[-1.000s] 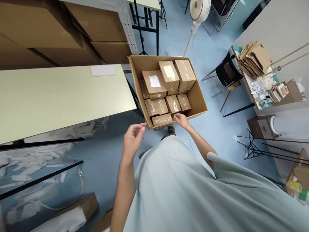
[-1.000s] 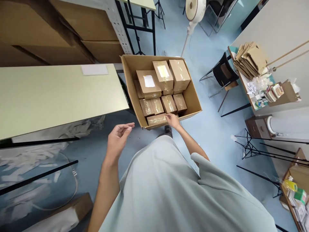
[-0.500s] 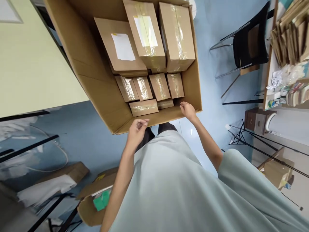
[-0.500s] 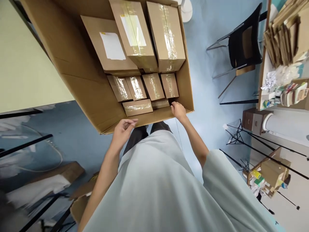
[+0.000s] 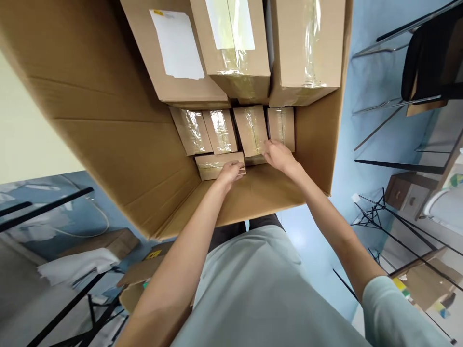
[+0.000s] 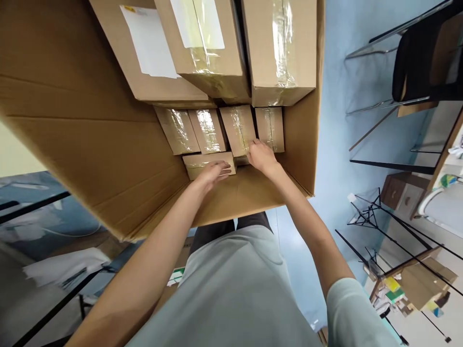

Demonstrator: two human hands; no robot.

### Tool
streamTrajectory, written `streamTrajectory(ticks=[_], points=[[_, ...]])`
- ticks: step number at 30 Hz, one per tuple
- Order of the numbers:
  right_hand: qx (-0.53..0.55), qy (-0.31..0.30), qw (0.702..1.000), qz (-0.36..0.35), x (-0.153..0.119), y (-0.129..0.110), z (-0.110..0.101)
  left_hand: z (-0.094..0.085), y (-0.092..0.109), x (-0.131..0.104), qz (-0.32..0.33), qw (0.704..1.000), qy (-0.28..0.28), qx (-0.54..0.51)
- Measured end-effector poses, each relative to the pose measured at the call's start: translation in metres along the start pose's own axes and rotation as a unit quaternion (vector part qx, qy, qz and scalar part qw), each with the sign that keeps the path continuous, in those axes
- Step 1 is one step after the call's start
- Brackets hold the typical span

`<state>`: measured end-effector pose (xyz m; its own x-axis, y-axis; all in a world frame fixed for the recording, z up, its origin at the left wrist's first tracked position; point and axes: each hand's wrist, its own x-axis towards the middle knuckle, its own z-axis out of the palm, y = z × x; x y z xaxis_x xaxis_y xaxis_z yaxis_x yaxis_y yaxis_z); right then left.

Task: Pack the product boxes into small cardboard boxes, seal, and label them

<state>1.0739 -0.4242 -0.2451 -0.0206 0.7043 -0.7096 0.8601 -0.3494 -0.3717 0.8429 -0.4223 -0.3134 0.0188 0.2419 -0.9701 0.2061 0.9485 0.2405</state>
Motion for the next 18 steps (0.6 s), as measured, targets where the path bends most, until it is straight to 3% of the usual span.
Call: streamTrajectory(ticks=[4,7,9,13,18], points=[[-0.005,0.037,0.998,-0.052,0.109,0.008,0.006,0.025,-0.01,0.056,-0.069,0.995,0.0,-0.076],[-0.014,0.04,0.998,-0.042,0.179,0.009,0.016,0.044,-0.025,0.08,-0.097,0.988,-0.013,-0.119],[-0.01,0.039,0.999,-0.033,0.21,0.006,0.025,0.055,-0.032,0.091,-0.109,0.982,-0.029,-0.15],[-0.034,0.063,0.997,-0.009,0.23,-0.003,0.041,0.071,-0.031,0.105,-0.111,0.97,-0.054,-0.211],[-0.089,0.073,0.993,-0.021,0.21,-0.019,0.047,0.081,-0.016,0.093,-0.145,0.951,-0.039,-0.271]])
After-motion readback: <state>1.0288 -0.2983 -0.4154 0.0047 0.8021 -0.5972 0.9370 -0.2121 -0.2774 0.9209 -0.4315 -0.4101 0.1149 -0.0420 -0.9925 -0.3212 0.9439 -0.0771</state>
